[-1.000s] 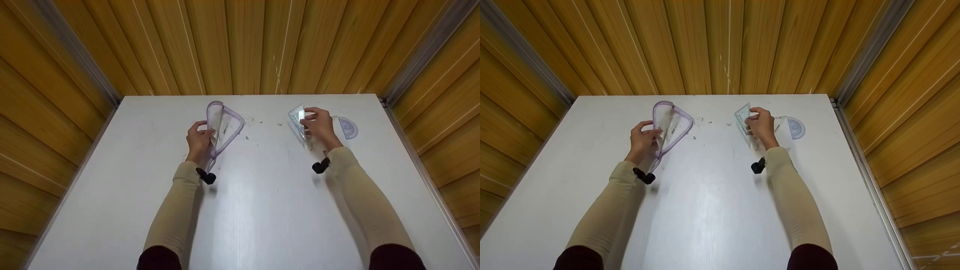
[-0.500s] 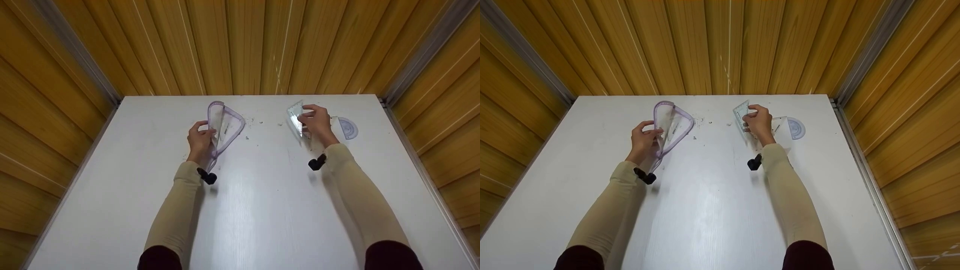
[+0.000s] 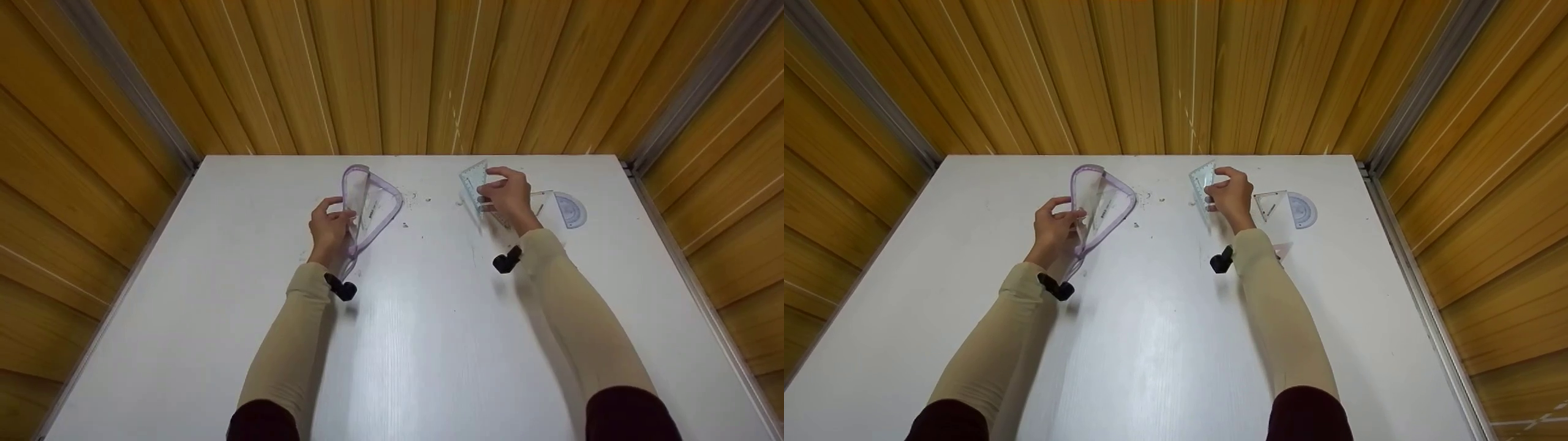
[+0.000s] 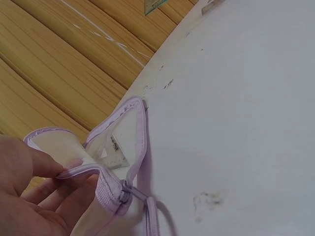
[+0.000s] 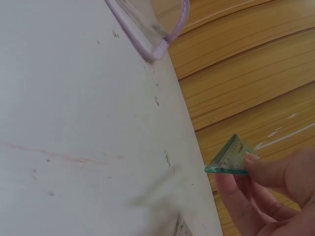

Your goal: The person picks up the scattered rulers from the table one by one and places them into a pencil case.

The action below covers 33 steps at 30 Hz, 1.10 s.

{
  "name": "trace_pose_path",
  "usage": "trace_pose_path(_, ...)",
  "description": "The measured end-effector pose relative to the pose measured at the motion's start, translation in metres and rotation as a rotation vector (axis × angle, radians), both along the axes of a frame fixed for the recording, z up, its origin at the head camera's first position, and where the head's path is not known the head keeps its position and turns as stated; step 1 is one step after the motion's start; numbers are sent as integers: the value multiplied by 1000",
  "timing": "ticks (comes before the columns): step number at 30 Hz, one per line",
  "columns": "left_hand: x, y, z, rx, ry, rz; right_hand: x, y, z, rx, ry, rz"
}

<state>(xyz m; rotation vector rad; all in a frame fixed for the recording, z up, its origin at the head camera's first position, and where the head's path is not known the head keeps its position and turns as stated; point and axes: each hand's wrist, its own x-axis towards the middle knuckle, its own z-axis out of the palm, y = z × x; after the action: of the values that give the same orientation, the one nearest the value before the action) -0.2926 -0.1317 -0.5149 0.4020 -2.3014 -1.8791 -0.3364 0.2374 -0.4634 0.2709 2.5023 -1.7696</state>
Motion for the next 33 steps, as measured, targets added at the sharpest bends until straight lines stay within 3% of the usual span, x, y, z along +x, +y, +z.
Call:
trace_pose_path(10,0,2,-1,-1,-8,1,-5,-14,-1,-70,10,4)
trace_pose_path(20,-1,3,-1,12,-19,4,-13,-26,1,-35,17,25)
trace_pose_path(28,-2,3,-1,-23,4,10,-19,-39,-1,-58,41,28)
trace_pose_path(33,-1,3,-1,-1,-6,-3,-22,-46,-2,-72,38,30)
